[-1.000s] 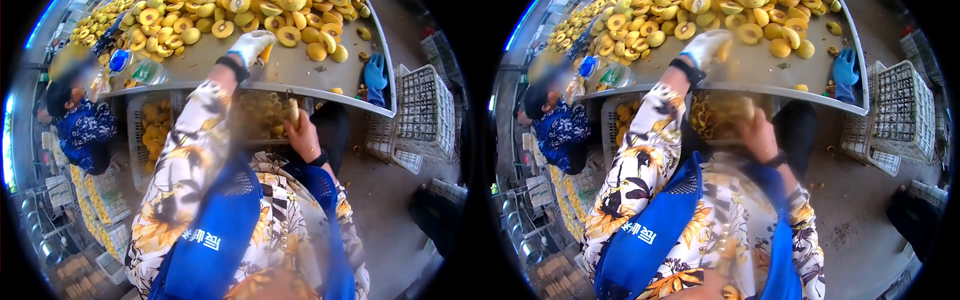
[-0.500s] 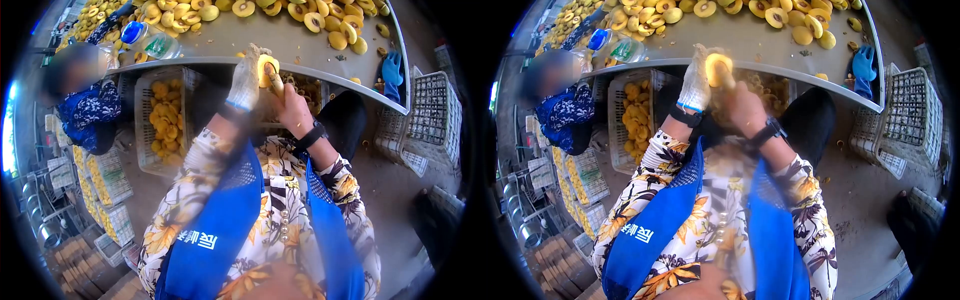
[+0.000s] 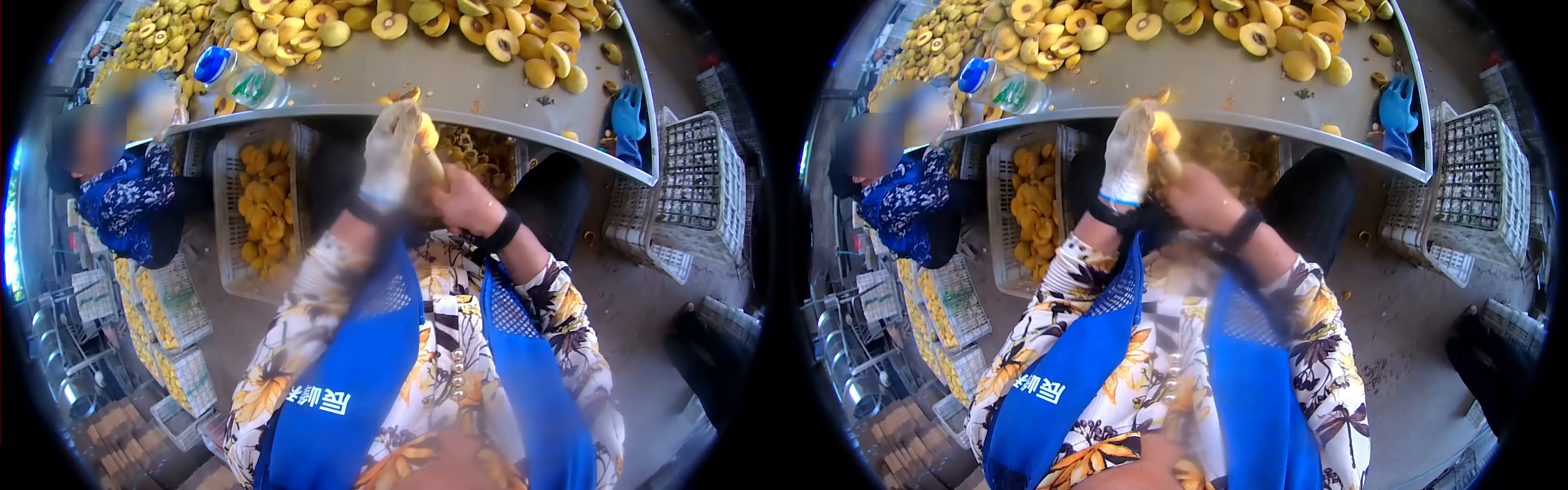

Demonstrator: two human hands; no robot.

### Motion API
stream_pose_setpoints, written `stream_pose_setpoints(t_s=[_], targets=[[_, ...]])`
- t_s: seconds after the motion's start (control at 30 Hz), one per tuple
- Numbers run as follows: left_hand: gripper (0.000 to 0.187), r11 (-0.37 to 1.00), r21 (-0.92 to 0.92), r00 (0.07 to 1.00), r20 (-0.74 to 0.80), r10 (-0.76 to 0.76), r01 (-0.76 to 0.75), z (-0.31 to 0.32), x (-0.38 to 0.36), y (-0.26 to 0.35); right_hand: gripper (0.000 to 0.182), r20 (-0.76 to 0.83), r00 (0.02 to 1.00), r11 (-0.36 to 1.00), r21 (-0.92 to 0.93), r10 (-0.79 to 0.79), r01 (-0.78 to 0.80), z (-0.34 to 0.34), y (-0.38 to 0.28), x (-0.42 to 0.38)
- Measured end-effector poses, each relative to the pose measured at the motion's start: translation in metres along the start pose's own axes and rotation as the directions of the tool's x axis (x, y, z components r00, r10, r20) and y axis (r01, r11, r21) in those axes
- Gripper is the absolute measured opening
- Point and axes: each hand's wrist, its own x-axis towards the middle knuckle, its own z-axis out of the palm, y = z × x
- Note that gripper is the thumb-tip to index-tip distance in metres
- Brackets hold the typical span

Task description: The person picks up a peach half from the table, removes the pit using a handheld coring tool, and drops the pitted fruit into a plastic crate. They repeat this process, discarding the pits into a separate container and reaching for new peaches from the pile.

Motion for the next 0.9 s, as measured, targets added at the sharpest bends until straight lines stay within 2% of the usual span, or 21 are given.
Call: stream_pose_setpoints(t_s=[0.03, 0.07, 0.17, 0.2, 0.3, 0.33, 0.4, 0.43, 0.5, 0.53, 0.6, 0.63, 0.67, 0.7, 0.77, 0.83, 0.9], targets=[[0.027, 0.991, -0.132, 0.999, -0.040, 0.007, -0.012, 0.000, 0.000, -0.011, 0.019, 0.017, 1.000, 0.999, 0.043, 0.022, -0.022, 0.003, 0.001, 0.000], [0.021, 0.984, -0.177, 1.000, -0.019, -0.011, 0.008, -0.004, -0.001, -0.016, 0.019, 0.033, 0.998, 0.995, 0.087, 0.044, -0.047, 0.006, 0.000, -0.001], [0.022, 0.981, -0.088, 0.961, -0.205, -0.188, 0.173, 0.009, -0.005, 0.003, 0.019, 0.110, 0.983, 0.950, 0.261, 0.145, -0.169, 0.008, -0.004, -0.006], [0.026, 0.963, -0.081, 0.957, -0.121, -0.265, 0.257, 0.001, -0.001, 0.000, 0.019, 0.149, 0.976, 0.921, 0.334, 0.159, -0.201, 0.007, 0.002, -0.006], [0.031, 0.926, -0.016, 0.911, -0.174, -0.373, 0.376, -0.003, 0.001, -0.009, 0.015, 0.289, 0.943, 0.812, 0.504, 0.162, -0.294, 0.007, 0.023, -0.006], [0.038, 0.937, -0.067, 0.927, -0.137, -0.349, 0.343, -0.002, 0.002, -0.014, 0.013, 0.331, 0.932, 0.768, 0.556, 0.144, -0.317, 0.006, 0.025, -0.004], [0.040, 0.868, -0.223, 0.884, -0.051, -0.465, 0.443, -0.004, 0.003, -0.006, 0.011, 0.413, 0.905, 0.668, 0.646, 0.102, -0.369, 0.004, 0.028, -0.002], [0.041, 0.819, -0.297, 0.857, -0.002, -0.515, 0.491, -0.006, 0.003, -0.001, 0.011, 0.438, 0.898, 0.680, 0.647, 0.041, -0.346, 0.004, 0.030, -0.003], [0.042, 0.786, -0.507, 0.886, -0.087, -0.456, 0.355, -0.021, 0.006, 0.011, 0.011, 0.481, 0.873, 0.700, 0.651, -0.082, -0.294, 0.001, 0.031, -0.003], [0.043, 0.836, -0.446, 0.912, -0.093, -0.400, 0.322, -0.052, 0.009, 0.014, 0.010, 0.451, 0.891, 0.762, 0.593, -0.045, -0.261, -0.002, 0.032, -0.003], [0.042, 0.956, -0.244, 0.902, -0.356, -0.245, 0.163, -0.093, 0.001, 0.043, 0.010, 0.374, 0.927, 0.866, 0.459, 0.015, -0.200, -0.009, 0.034, -0.003], [0.039, 0.967, 0.232, 0.793, -0.606, 0.056, 0.109, -0.119, 0.001, 0.043, 0.011, 0.329, 0.944, 0.907, 0.386, 0.035, -0.168, -0.012, 0.034, -0.001], [0.046, 0.699, 0.674, 0.819, -0.527, 0.226, 0.241, -0.155, 0.001, 0.047, 0.015, 0.234, 0.962, 0.981, 0.100, 0.140, -0.168, -0.014, 0.037, 0.003], [0.049, 0.178, 0.882, 0.802, -0.472, 0.367, 0.437, -0.173, 0.001, 0.061, 0.016, 0.141, 0.982, 0.992, -0.039, 0.123, -0.119, -0.015, 0.046, 0.008], [0.051, 0.099, 0.928, 0.845, -0.369, 0.388, 0.359, -0.186, 0.022, 0.078, 0.019, -0.030, 0.998, 0.942, -0.328, 0.060, -0.067, -0.016, 0.069, 0.019], [0.049, 0.106, 0.961, 0.838, -0.274, 0.471, 0.254, -0.166, 0.064, 0.079, 0.021, -0.089, 0.996, 0.958, -0.282, 0.018, -0.043, -0.015, 0.074, 0.024], [0.050, 0.016, 0.998, 0.887, -0.054, 0.458, 0.053, -0.106, 0.102, 0.084, 0.020, -0.120, 0.993, 0.973, -0.228, 0.006, -0.034, -0.016, 0.072, 0.022]])
